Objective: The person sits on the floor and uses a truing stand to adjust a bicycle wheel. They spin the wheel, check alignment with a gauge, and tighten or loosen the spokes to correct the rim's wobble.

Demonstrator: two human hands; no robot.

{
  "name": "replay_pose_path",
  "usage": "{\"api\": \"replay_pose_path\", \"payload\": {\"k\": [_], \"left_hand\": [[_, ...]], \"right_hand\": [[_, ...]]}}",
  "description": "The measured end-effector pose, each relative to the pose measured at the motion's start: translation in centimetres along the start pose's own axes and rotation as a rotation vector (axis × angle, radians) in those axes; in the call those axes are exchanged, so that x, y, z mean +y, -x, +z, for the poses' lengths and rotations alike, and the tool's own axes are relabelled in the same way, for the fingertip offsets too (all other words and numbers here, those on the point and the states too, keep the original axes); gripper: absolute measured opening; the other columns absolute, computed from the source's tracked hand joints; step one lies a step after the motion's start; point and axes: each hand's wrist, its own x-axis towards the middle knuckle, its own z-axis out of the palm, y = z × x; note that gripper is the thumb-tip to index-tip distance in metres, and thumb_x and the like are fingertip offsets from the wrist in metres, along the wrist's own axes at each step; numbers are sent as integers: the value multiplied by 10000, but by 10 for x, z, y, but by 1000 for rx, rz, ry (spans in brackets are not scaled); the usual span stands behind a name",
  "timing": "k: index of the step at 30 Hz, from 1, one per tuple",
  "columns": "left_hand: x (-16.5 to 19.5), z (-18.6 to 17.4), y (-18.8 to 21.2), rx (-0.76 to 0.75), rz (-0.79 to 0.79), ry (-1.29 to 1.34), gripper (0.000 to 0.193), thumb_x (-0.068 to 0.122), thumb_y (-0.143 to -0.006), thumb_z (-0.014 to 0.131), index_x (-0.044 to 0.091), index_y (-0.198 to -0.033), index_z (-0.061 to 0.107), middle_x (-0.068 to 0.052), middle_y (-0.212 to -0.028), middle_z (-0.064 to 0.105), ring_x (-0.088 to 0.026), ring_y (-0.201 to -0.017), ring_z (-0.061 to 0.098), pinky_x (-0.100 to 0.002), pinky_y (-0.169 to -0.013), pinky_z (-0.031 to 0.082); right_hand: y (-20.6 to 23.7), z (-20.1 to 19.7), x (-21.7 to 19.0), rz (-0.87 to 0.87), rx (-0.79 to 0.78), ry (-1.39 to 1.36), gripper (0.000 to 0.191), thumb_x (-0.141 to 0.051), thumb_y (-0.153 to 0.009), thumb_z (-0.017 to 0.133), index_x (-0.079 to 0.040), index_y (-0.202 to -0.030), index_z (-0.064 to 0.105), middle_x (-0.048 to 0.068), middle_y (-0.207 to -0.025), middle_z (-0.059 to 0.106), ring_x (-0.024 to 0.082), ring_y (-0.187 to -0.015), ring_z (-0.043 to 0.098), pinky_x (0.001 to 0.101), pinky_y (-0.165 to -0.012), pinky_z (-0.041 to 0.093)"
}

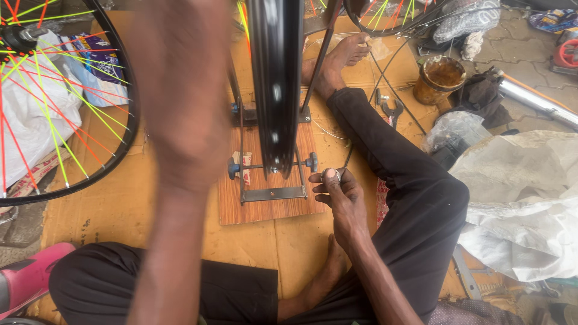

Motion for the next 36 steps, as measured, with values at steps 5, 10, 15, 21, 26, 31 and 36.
{"api": "replay_pose_path", "payload": {"k": [5, 10, 15, 21, 26, 31, 36], "left_hand": [[1, 3, 39, -174, -100, 158, 666, 544, -1150, 322, -6, -1069, 690, -150, -1051, 672, -259, -1099, 603, -422, -975, 476], [-29, -16, 67, -400, -383, 61, 827, 627, -1093, 211, 22, -947, 757, -131, -925, 750, -263, -1035, 672, -433, -922, 524], [-34, -27, 75, -264, -451, -39, 755, 575, -1138, 267, -29, -1133, 721, -138, -1053, 771, -249, -1022, 731, -393, -932, 527], [-4, -16, 88, -244, -101, -144, 605, 544, -1157, 389, 2, -1154, 659, -131, -1097, 699, -253, -1055, 676, -351, -942, 511], [4, -10, 90, -267, 83, -258, 477, 493, -1037, 577, 21, -1063, 643, -108, -991, 680, -264, -977, 617, -394, -922, 448], [5, -8, 89, -263, 80, -285, 391, 430, -991, 670, 40, -989, 644, -88, -923, 674, -261, -960, 612, -396, -908, 433], [7, -7, 86, -291, 112, -301, 321, 375, -998, 691, 56, -961, 673, -59, -875, 690, -237, -894, 628, -412, -949, 419]], "right_hand": [[-5, -5, 4, 26, -9, -9, 314, -378, -1000, 588, -66, -982, 624, 87, -972, 755, 135, -833, 646, 315, -769, 556], [-8, -5, 6, 27, -6, -2, 317, -372, -1004, 602, -58, -970, 626, 99, -977, 757, 146, -836, 645, 316, -771, 556], [-4, -2, 4, -9, -5, -29, 303, -359, -959, 635, -59, -990, 652, 94, -1066, 747, 164, -887, 669, 338, -770, 570], [-5, -1, -1, -28, -11, -51, 338, -388, -961, 650, -51, -987, 655, 98, -1145, 721, 176, -965, 667, 356, -808, 572], [-2, -2, -2, 4, -3, -7, 330, -395, -959, 645, -65, -964, 656, 106, -1130, 734, 183, -955, 670, 362, -808, 581], [-4, -2, -2, -28, -25, -43, 328, -393, -955, 649, -66, -938, 645, 99, -1166, 733, 181, -966, 674, 362, -806, 577], [-5, 0, 2, -24, -24, -53, 328, -382, -962, 661, -58, -920, 630, 108, -1163, 732, 184, -954, 682, 362, -802, 583]]}}
